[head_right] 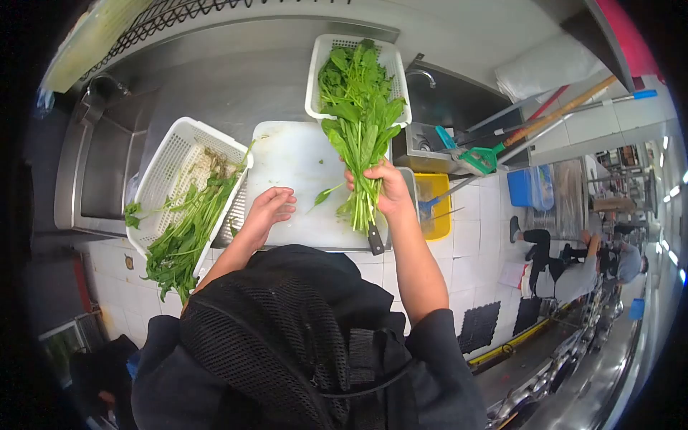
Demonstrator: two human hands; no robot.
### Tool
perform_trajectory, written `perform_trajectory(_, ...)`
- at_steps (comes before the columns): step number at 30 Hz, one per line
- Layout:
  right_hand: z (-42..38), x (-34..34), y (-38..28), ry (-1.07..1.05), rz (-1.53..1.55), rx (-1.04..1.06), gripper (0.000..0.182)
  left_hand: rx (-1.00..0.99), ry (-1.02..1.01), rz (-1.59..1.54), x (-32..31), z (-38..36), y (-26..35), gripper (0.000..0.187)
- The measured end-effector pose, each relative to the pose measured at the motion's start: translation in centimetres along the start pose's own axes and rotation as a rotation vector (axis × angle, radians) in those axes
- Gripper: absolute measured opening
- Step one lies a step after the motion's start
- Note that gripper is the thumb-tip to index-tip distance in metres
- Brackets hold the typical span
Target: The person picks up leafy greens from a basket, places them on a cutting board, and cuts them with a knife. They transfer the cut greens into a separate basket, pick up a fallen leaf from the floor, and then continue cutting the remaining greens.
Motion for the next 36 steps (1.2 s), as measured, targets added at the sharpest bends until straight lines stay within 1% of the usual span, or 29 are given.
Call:
perform_trajectory(5,1.7,-1.4,-3.1,-0.029,0.031,0.048,0.063,0.011,-0.039,0.022,-1.0,1.0,0.0,0.03)
perform_trajectory(7,3.3,-1.7,-5.7,0.028,-0.05,0.045,0.065,0.004,-0.039,0.017,-0.9,1.1,-0.5,0.029)
perform_trajectory(9,5.5,-1.9,-8.7,0.011,-0.075,0.06,0.062,0.062,-0.024,0.003,-0.5,1.1,-0.9,0.028)
perform_trajectory(11,8.1,-1.8,-11.6,0.096,-0.173,0.086,0.059,0.068,-0.032,0.01,0.4,1.5,-1.6,0.032)
perform_trajectory(12,9.7,-0.8,-13.2,0.134,-0.244,0.06,0.057,0.069,-0.016,0.003,0.6,1.5,-1.7,0.031)
perform_trajectory(13,11.4,-1.1,-13.8,0.121,-0.25,0.063,0.057,0.055,-0.011,0.004,0.7,1.3,-1.5,0.031)
perform_trajectory(15,14.5,-1.4,-14.9,0.361,-0.587,0.168,0.055,0.054,0.05,-0.042,1.1,0.9,-1.3,0.03)
perform_trajectory(16,16.0,-0.9,-15.0,0.437,-0.581,0.136,0.063,0.051,0.068,-0.054,1.4,0.9,-1.4,0.03)
perform_trajectory(17,17.0,-0.3,-14.8,0.43,-0.585,0.136,0.063,0.045,0.072,-0.057,1.7,0.9,-1.6,0.03)
perform_trajectory(19,18.7,0.1,-13.7,0.585,-0.799,0.053,0.074,0.058,0.109,-0.069,2.2,0.8,-1.8,0.031)
perform_trajectory(20,19.4,1.2,-13.1,0.655,-0.871,0.047,0.075,0.055,0.11,-0.073,2.4,0.7,-1.9,0.031)
perform_trajectory(21,20.2,3.9,-12.7,0.653,-0.875,0.045,0.075,0.062,0.129,-0.078,2.5,0.7,-2.0,0.031)
perform_trajectory(23,21.6,10.6,-12.5,0.746,-1.097,0.054,0.067,0.07,0.152,-0.085,2.8,0.8,-2.3,0.031)
perform_trajectory(24,21.8,12.7,-12.7,0.744,-1.095,0.052,0.067,0.077,0.154,-0.097,3.0,0.8,-2.5,0.032)
perform_trajectory(26,21.6,15.7,-12.8,0.83,-0.934,0.158,0.059,0.093,0.161,-0.102,3.3,1.1,-2.7,0.032)
perform_trajectory(27,21.3,14.8,-13.1,0.832,-0.925,0.153,0.059,0.095,0.155,-0.103,3.3,1.2,-2.8,0.032)
perform_trajectory(29,19.8,11.2,-14.5,0.879,-0.949,0.291,0.06,0.108,0.151,-0.1,3.2,1.4,-2.8,0.032)
perform_trajectory(31,19.0,11.6,-15.1,0.861,-0.932,0.296,0.062,0.112,0.128,-0.053,2.6,1.6,-2.1,0.032)
perform_trajectory(33,18.1,10.9,-15.7,0.723,-0.959,0.042,0.061,0.121,0.105,-0.031,1.9,2.0,-1.3,0.032)
perform_trajectory(34,17.6,10.4,-15.9,0.769,-0.96,-0.052,0.064,0.119,0.086,-0.02,1.6,2.3,-1.0,0.032)
perform_trajectory(36,16.5,9.4,-16.6,0.764,-0.981,-0.023,0.062,0.107,0.067,-0.002,1.3,3.0,-0.6,0.031)
Point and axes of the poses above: each hand's wrist, its own z-axis towards the middle knuckle, its own x-axis out of the back of the hand, y = z × x, the point moved 1 cm from there along z, towards the middle knuckle, and after that the axes turned 5 degrees about -y, right-handed, at the moved point
